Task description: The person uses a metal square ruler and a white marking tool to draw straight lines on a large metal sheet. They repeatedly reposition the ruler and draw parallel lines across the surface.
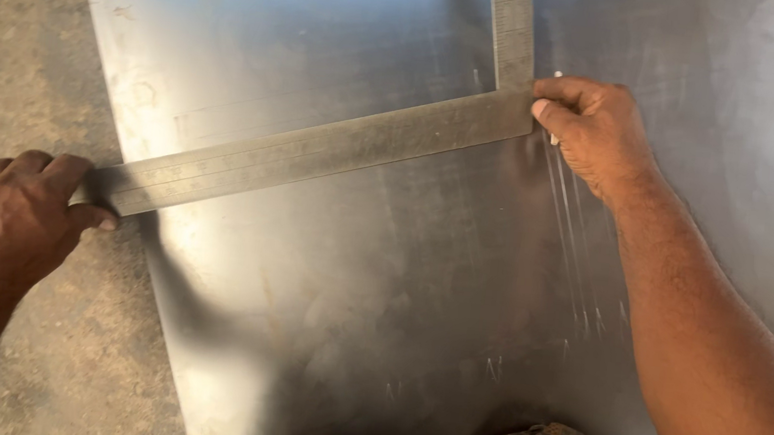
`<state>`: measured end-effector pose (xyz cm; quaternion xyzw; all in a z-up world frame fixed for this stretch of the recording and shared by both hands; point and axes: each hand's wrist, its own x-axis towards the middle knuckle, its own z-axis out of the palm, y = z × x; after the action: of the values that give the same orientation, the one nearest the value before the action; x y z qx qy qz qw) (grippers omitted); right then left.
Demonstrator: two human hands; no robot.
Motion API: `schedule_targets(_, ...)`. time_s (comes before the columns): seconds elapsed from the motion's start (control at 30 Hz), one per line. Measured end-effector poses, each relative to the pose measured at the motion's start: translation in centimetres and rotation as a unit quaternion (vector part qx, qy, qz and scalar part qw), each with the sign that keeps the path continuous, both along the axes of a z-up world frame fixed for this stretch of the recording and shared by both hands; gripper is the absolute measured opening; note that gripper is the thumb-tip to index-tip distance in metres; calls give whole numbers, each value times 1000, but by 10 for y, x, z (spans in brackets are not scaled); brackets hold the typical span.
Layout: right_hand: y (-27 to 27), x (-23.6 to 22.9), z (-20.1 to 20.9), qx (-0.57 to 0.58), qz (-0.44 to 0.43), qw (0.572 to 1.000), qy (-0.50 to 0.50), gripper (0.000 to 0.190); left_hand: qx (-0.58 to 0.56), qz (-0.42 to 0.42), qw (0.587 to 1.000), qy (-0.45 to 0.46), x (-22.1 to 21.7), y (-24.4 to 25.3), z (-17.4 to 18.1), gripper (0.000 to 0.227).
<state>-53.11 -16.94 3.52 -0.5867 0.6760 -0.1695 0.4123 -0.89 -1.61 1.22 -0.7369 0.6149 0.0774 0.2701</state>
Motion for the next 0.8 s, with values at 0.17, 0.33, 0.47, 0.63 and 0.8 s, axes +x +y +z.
schedule_targets(0.17, -3, -10, -3, 50, -32, 998, 23, 30, -6, -49, 999, 13, 5, 4, -7, 66)
schedule_targets(0.33, -6, -26, -12, -16, -2, 1000, -2, 25, -27, -59, 998, -17, -3, 1, -11, 68)
schedule_targets(0.47, -7, -32, -18, 3, -48, 998, -42, 20, -11, -21, 999, -22, -9, -3, -8, 66)
schedule_targets(0.63, -6, -36, -21, -20, -40, 996, -77, 18, -36, -46, 995, -79, -18, 7, -7, 64)
schedule_targets(0.8, -7, -35, -21, -16, -45, 995, -82, 17, -34, -24, 997, -69, -21, 6, -5, 70)
